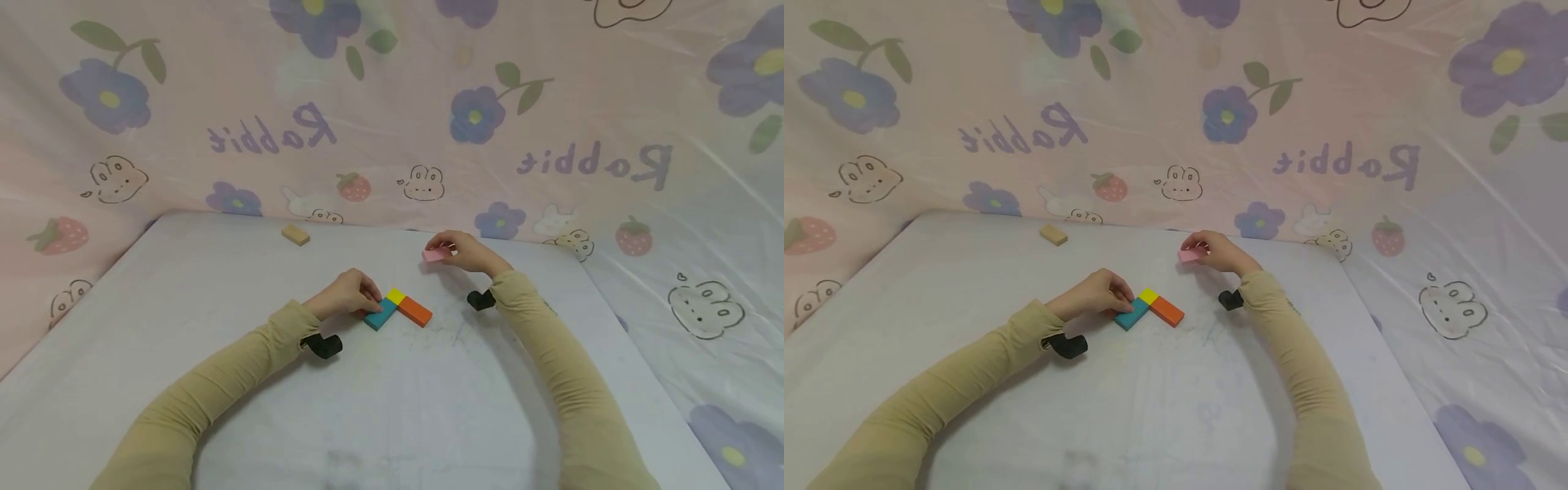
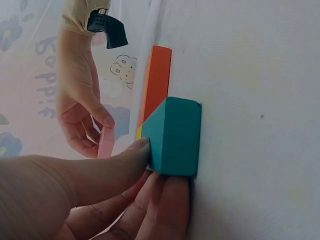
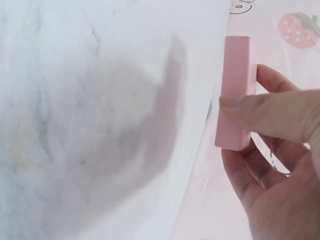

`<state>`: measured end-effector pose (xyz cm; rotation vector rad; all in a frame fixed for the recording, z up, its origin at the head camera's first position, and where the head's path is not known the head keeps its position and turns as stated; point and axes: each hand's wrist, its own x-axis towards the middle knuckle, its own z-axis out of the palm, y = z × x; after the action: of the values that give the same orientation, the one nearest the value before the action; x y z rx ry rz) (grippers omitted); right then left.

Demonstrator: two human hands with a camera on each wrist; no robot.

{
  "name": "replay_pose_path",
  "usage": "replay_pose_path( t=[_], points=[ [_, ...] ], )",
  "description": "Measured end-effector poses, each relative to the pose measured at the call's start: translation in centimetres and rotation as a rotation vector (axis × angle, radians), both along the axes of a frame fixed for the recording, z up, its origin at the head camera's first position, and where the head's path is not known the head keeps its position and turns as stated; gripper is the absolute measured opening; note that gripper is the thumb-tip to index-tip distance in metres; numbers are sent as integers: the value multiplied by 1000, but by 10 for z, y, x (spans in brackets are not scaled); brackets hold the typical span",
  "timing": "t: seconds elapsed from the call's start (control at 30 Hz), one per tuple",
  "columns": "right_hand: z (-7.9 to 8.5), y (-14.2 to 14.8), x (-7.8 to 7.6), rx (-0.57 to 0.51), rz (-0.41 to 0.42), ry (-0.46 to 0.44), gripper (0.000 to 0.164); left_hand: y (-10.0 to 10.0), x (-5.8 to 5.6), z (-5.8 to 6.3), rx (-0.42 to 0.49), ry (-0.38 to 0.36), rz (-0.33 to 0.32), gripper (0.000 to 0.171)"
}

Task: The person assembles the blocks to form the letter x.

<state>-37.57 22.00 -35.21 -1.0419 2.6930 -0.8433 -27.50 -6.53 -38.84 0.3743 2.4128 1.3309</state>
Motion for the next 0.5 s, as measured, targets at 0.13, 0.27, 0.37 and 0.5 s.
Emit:
replay_pose_path(
  t=[0.13, 0.27, 0.37, 0.5],
  points=[
    [1, -3, 1, -5, 23, -6, 32, 0, -1, 0, -2, 1, 6, 18],
    [3, -7, 4, 11, 56, -21, 31, 0, -1, 0, -1, -6, 11, 17],
    [4, -11, 7, 22, 82, -29, 31, 0, -1, 0, -6, -14, 14, 17],
    [2, -17, 11, 24, 133, -42, 31, 0, 0, 0, -6, -22, 14, 18]
  ],
)
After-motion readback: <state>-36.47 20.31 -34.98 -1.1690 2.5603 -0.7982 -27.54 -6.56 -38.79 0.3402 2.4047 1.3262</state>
